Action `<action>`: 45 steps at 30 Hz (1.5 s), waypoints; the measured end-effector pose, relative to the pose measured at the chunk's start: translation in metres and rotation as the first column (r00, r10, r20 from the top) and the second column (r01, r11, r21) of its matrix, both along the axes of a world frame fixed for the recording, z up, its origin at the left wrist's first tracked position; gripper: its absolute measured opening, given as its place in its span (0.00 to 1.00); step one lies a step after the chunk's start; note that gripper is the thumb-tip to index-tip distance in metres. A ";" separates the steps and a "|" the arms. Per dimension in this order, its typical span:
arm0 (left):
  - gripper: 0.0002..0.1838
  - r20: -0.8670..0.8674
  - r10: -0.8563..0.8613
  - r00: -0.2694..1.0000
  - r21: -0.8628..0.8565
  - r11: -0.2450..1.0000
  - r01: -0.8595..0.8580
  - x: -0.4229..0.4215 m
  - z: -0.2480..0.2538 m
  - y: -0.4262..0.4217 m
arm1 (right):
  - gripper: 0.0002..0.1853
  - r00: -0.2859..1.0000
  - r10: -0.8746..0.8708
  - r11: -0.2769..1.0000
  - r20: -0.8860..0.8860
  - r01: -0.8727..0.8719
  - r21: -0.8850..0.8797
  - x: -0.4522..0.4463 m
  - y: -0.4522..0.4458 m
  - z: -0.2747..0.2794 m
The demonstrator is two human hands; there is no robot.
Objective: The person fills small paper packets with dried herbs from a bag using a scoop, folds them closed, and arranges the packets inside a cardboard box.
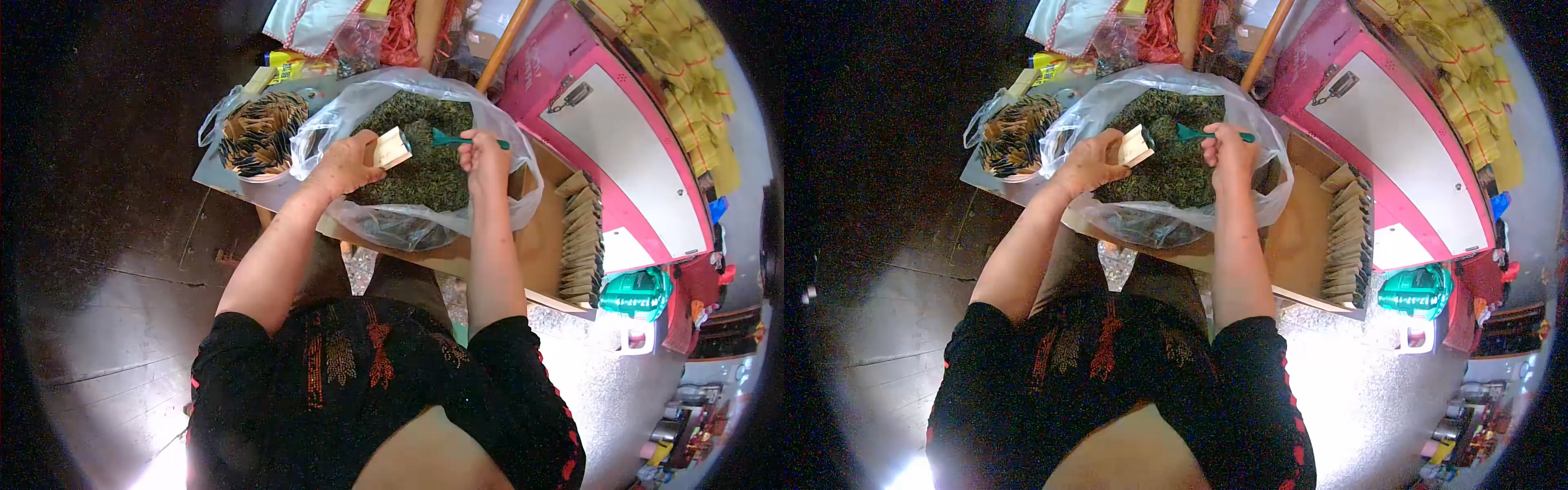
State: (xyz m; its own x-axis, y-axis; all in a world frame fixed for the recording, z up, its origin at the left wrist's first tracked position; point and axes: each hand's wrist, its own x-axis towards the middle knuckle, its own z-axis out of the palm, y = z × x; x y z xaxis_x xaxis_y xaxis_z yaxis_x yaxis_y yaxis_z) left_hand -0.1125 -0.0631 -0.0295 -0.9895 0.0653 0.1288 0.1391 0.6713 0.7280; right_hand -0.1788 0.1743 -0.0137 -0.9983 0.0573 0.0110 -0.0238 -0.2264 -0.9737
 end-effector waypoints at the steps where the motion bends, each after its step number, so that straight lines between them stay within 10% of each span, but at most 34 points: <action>1: 0.28 -0.002 0.004 1.000 0.002 1.000 -0.004 0.001 0.001 0.000 | 0.11 1.000 0.006 1.000 -0.007 -0.006 -0.004 0.001 0.002 0.005; 7: 0.29 0.044 -0.013 0.999 -0.022 1.000 0.014 0.001 0.007 0.001 | 0.11 0.999 0.033 0.999 -0.029 -0.031 0.040 0.006 -0.005 0.018; 17: 0.31 0.029 -0.012 1.000 -0.001 1.000 0.012 0.003 0.006 0.001 | 0.10 0.809 0.441 0.781 -0.390 -0.131 0.611 0.026 -0.049 0.033; 27: 0.30 0.018 -0.018 1.000 -0.028 0.999 0.018 0.003 0.005 0.000 | 0.10 0.959 0.050 0.722 -0.280 0.159 0.673 0.004 -0.011 0.019; 30: 0.29 0.020 -0.011 1.000 -0.024 1.000 0.012 0.002 0.005 0.001 | 0.11 0.993 0.075 0.720 -0.092 0.010 0.694 -0.005 -0.027 -0.020; 45: 0.29 0.002 -0.005 1.000 -0.033 0.999 0.005 0.004 0.003 0.000 | 0.09 0.999 -0.040 0.994 -0.033 0.043 0.096 0.009 -0.001 0.015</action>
State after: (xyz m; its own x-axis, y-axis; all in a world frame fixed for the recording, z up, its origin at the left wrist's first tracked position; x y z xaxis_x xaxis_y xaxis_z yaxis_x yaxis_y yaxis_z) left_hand -0.1087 -0.0627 -0.0261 -0.9893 0.0749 0.1250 0.1418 0.6942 0.7057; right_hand -0.1702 0.1728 0.0018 -0.9942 0.0960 0.0494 -0.0616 -0.1294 -0.9897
